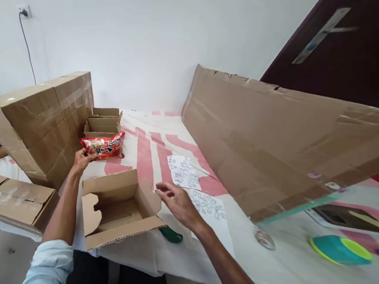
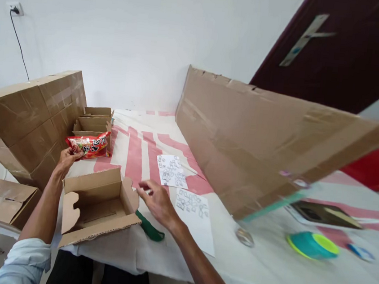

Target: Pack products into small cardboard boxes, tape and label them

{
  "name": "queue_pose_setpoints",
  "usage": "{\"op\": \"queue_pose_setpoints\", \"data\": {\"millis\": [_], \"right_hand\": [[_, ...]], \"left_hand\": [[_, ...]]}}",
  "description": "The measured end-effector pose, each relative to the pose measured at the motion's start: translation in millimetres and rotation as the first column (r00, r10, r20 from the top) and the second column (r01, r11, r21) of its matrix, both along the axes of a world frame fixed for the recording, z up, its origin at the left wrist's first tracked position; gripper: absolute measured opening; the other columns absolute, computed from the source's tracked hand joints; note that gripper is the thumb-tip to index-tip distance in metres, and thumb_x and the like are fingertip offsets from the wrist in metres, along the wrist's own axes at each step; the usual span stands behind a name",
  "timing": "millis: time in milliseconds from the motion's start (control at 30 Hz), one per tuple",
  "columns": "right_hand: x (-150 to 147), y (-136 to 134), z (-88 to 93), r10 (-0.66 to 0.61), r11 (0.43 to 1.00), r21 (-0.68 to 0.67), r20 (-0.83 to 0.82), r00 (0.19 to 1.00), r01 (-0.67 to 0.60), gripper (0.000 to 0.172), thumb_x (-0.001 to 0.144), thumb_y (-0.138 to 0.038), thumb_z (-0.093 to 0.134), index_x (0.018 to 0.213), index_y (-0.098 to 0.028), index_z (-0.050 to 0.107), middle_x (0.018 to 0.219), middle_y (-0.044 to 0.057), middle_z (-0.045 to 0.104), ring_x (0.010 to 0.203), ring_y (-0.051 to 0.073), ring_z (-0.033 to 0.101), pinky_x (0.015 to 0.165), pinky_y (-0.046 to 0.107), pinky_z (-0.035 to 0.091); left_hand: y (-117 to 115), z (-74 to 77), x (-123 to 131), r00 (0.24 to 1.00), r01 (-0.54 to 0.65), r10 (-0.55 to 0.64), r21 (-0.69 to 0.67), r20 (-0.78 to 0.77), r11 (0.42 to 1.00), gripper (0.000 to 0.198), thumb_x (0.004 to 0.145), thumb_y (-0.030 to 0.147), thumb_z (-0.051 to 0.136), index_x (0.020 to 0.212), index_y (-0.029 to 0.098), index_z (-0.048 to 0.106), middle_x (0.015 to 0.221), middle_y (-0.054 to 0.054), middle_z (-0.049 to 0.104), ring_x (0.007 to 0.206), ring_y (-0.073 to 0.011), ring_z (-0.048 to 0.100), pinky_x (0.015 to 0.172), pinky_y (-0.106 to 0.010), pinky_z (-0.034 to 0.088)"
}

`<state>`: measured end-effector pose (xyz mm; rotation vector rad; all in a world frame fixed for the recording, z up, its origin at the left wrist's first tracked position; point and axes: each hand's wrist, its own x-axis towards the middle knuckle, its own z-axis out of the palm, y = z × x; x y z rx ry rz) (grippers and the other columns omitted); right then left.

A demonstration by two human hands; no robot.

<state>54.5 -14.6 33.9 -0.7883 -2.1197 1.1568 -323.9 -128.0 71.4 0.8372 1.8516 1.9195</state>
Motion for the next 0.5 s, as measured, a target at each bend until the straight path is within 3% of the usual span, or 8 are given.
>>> {"op": "queue_pose_setpoints", "data": {"millis": [100,167,233,300,367,500], "right_hand": [[30,-17,-46.2,-0.057,0.994,0.101,0.132,0.990,0.044,0.033,0.090,-0.051,0.064,0.102,-0.022,0.074,0.102,0.010,0.077,0.095,0.029,0.072,0.085,0.043,0.057],[46,-27,-73.0,-0.084,0.985,0.163,0.148,0.985,0.060,0.032,0.091,-0.051,0.064,0.105,-0.023,0.073,0.103,0.010,0.076,0.096,0.029,0.072,0.085,0.043,0.058],[57,-36,-95.3,-0.098,0.973,0.221,0.152,0.983,0.063,0.030,0.094,-0.049,0.064,0.107,-0.024,0.072,0.103,0.009,0.075,0.095,0.028,0.072,0.084,0.042,0.059],[62,-44,-113.0,-0.106,0.957,0.284,0.158,0.982,0.058,0.026,0.096,-0.047,0.063,0.106,-0.025,0.072,0.101,0.008,0.074,0.094,0.027,0.071,0.083,0.042,0.059],[62,-51,-126.4,-0.128,0.930,0.363,0.154,0.980,0.064,0.023,0.097,-0.045,0.063,0.107,-0.026,0.071,0.100,0.007,0.073,0.092,0.027,0.070,0.081,0.042,0.058],[57,-59,-143.1,-0.211,0.850,0.510,0.099,0.972,0.133,0.020,0.100,-0.040,0.059,0.111,-0.026,0.069,0.099,0.007,0.072,0.090,0.028,0.068,0.077,0.042,0.054]], "left_hand": [[6,-32.9,-9,0.999,0.015,-0.012,-0.084,0.040,0.996,0.055,0.038,0.045,0.100,0.072,0.016,0.067,0.064,-0.001,0.067,0.061,-0.0156,0.060,0.065,-0.031,0.052],[12,-44.6,-19,0.999,0.013,-0.008,-0.120,0.039,0.993,0.053,0.042,0.044,0.100,0.073,0.017,0.066,0.063,0.000,0.066,0.061,-0.0160,0.061,0.066,-0.031,0.053],[19,-50.9,-29,1.000,0.004,-0.001,-0.148,0.020,0.989,0.047,0.055,0.045,0.097,0.077,0.017,0.067,0.065,0.001,0.066,0.064,-0.0159,0.062,0.068,-0.031,0.053],[26,-55.0,-37,1.000,-0.012,0.010,-0.176,-0.010,0.984,0.038,0.074,0.047,0.088,0.083,0.017,0.067,0.071,0.001,0.066,0.066,-0.0155,0.062,0.070,-0.032,0.054],[33,-59.2,-44,0.998,-0.036,0.027,-0.207,-0.048,0.978,0.032,0.082,0.045,0.082,0.088,0.017,0.067,0.075,0.001,0.066,0.070,-0.0160,0.063,0.073,-0.032,0.053],[37,-69.3,-48,0.990,-0.087,0.053,-0.269,-0.131,0.959,0.040,0.069,0.035,0.086,0.100,0.018,0.067,0.080,-0.002,0.068,0.089,-0.0239,0.067,0.080,-0.032,0.050]]}}
